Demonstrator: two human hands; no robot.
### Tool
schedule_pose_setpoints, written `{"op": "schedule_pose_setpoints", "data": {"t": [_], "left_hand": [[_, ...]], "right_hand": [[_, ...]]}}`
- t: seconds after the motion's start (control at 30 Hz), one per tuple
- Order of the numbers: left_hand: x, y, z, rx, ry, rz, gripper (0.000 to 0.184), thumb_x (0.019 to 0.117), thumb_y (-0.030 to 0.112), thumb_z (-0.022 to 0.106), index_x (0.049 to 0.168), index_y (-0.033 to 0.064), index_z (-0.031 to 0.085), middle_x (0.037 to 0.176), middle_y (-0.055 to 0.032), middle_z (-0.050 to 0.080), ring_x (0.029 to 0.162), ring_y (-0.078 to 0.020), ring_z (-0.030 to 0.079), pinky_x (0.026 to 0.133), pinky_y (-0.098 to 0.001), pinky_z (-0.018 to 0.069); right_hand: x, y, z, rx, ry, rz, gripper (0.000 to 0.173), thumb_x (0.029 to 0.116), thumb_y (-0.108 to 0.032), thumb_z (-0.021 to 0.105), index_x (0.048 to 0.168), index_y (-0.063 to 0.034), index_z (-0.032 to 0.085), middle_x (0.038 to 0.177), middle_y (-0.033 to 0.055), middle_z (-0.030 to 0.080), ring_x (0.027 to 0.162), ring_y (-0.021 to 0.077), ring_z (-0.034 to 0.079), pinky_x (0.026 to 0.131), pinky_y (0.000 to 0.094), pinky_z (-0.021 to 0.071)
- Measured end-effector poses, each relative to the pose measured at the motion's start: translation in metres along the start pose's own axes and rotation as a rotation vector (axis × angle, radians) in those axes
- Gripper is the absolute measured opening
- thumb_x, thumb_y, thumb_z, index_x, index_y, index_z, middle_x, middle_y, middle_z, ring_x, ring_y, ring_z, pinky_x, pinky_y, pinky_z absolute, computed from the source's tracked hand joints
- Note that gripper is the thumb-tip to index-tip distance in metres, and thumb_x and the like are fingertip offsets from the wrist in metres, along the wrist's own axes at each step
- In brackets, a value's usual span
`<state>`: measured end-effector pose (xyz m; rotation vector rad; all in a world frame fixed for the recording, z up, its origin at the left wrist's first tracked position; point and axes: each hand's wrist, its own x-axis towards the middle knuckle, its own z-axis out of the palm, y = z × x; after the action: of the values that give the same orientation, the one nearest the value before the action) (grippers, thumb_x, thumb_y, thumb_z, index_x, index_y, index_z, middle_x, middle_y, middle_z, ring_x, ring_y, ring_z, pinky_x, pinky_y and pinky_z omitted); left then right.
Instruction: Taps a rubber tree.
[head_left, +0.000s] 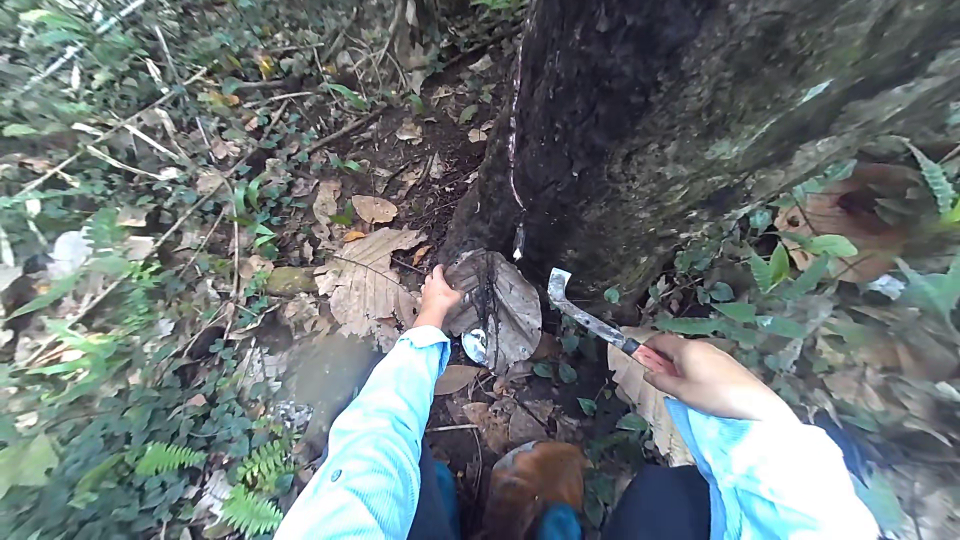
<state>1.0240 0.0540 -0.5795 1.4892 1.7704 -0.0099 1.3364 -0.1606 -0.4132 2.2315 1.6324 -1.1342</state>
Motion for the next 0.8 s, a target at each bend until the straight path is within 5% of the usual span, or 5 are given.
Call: {"op": "schedule_pose_setpoints", "data": {"t": [0.37,0.63,0.8], "left_hand": [[-0.005,0.015,0.009,0.03,-0.066,0.129,0.065,0.0968,0.017,0.068,0.156,0.008,0.041,0.151,-0.0217,0.051,0.139,-0.0404,0.05,0.113,-0.0595,0.0402],[-0.023,0.029,0.004,0.263,-0.019,0.266,0.035,0.1057,0.015,0.052,0.138,0.0187,0.065,0.14,-0.0105,0.064,0.135,-0.0329,0.054,0.114,-0.0574,0.0354],[-0.014,0.027,0.012,0.137,0.045,0.341,0.044,0.1038,0.01,0.055,0.148,0.0105,0.053,0.144,-0.0187,0.058,0.137,-0.0371,0.053,0.115,-0.0555,0.0378]], "right_hand": [[0.005,-0.019,0.009,-0.074,-0.094,-0.044,0.036,0.0948,-0.023,0.069,0.125,-0.003,0.066,0.112,0.0235,0.069,0.106,0.0433,0.066,0.091,0.0643,0.0495],[0.018,-0.037,0.017,-0.138,-0.192,0.034,0.035,0.0972,-0.022,0.066,0.126,-0.0016,0.064,0.118,0.0252,0.067,0.113,0.0437,0.064,0.095,0.0629,0.048],[0.03,-0.041,0.027,-0.195,-0.258,0.098,0.039,0.0988,-0.024,0.064,0.131,-0.0029,0.061,0.124,0.0255,0.066,0.12,0.0442,0.062,0.097,0.0638,0.0474]]}}
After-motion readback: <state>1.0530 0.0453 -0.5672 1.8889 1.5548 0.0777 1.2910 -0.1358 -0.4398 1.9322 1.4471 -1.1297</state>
